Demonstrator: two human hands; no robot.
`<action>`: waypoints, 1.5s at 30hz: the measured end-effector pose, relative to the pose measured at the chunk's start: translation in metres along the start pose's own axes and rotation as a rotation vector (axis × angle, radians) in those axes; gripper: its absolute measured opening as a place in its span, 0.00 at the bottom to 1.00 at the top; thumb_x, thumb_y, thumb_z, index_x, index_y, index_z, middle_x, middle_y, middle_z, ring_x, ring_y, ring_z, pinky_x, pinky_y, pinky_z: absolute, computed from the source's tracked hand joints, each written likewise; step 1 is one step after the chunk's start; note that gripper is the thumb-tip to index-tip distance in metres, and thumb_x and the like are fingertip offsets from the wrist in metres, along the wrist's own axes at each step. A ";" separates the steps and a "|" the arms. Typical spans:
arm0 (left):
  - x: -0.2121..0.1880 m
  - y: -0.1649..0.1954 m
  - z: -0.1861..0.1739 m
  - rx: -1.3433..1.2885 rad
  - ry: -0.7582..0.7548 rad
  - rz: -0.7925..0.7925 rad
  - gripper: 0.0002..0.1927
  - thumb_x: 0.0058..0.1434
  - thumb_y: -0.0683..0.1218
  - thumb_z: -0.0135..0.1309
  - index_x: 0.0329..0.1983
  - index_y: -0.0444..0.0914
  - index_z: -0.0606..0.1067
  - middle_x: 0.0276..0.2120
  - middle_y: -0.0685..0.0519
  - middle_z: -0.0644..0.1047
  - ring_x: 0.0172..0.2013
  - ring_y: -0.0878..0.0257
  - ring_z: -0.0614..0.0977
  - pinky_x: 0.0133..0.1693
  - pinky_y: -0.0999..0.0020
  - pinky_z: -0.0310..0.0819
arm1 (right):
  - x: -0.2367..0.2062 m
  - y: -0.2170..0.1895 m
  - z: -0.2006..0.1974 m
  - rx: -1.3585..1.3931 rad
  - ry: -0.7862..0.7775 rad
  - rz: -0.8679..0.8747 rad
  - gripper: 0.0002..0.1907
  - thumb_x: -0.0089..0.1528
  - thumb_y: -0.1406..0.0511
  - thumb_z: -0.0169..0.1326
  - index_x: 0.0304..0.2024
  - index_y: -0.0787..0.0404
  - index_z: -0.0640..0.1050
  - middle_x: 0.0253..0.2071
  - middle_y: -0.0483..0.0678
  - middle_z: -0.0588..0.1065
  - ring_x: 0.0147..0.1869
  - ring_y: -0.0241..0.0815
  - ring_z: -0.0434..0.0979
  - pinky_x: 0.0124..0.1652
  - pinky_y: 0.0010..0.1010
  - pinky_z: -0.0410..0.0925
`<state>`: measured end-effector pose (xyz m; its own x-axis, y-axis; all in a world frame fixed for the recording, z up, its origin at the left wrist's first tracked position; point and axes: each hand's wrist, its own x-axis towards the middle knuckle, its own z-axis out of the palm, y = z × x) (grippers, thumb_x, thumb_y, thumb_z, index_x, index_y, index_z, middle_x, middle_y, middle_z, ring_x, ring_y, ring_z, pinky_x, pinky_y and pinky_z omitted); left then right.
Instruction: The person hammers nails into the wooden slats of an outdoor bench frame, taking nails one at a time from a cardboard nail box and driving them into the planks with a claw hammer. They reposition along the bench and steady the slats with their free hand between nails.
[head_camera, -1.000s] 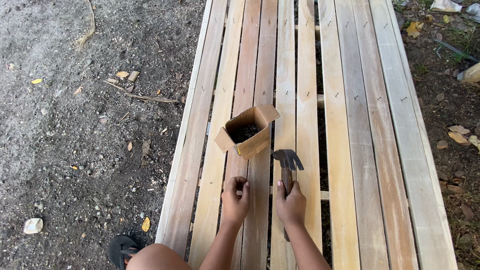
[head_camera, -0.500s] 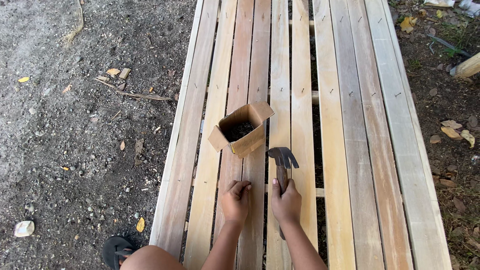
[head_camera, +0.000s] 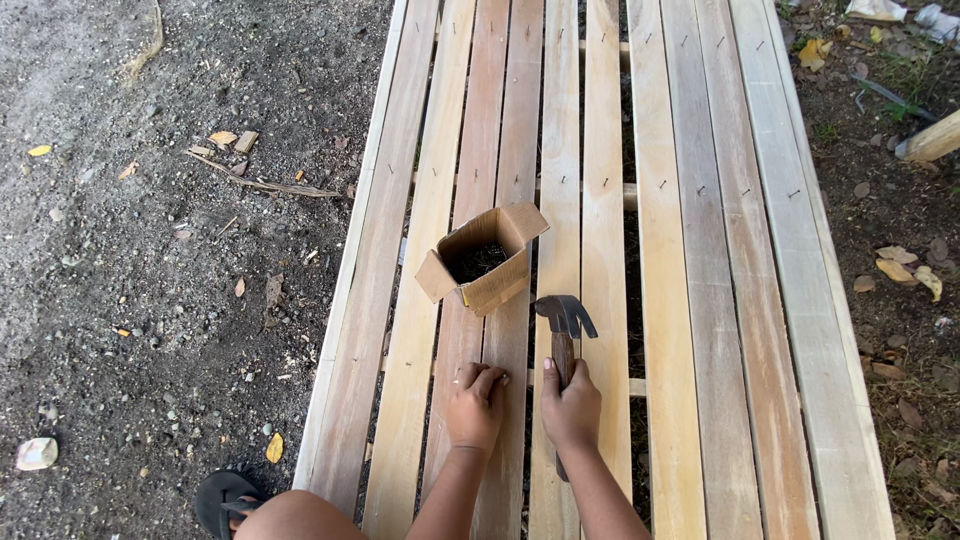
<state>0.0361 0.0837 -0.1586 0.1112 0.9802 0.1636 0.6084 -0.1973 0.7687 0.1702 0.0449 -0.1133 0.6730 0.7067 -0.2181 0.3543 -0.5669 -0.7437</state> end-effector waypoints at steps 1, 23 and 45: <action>0.000 -0.001 0.002 0.007 0.020 0.018 0.04 0.58 0.46 0.61 0.36 0.43 0.83 0.38 0.53 0.80 0.38 0.51 0.82 0.38 0.58 0.77 | 0.000 0.001 0.001 -0.005 0.001 -0.003 0.20 0.66 0.52 0.51 0.33 0.62 0.72 0.21 0.54 0.76 0.24 0.52 0.79 0.29 0.43 0.70; 0.000 -0.012 0.012 -0.073 0.044 0.049 0.05 0.56 0.43 0.61 0.35 0.43 0.82 0.39 0.54 0.80 0.37 0.51 0.83 0.36 0.57 0.78 | -0.076 0.024 -0.030 -0.084 -0.251 -0.042 0.17 0.63 0.54 0.52 0.45 0.59 0.76 0.19 0.52 0.78 0.23 0.45 0.84 0.30 0.35 0.71; -0.009 -0.007 -0.001 -0.129 0.039 0.070 0.05 0.59 0.42 0.59 0.39 0.40 0.82 0.41 0.47 0.79 0.40 0.47 0.83 0.39 0.56 0.79 | -0.049 0.040 -0.011 -0.083 -0.074 0.042 0.20 0.64 0.52 0.52 0.41 0.63 0.74 0.22 0.59 0.77 0.26 0.59 0.80 0.31 0.45 0.70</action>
<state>0.0301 0.0764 -0.1654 0.1179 0.9631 0.2418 0.4938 -0.2681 0.8272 0.1586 -0.0167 -0.1257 0.6399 0.7089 -0.2965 0.3813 -0.6280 -0.6784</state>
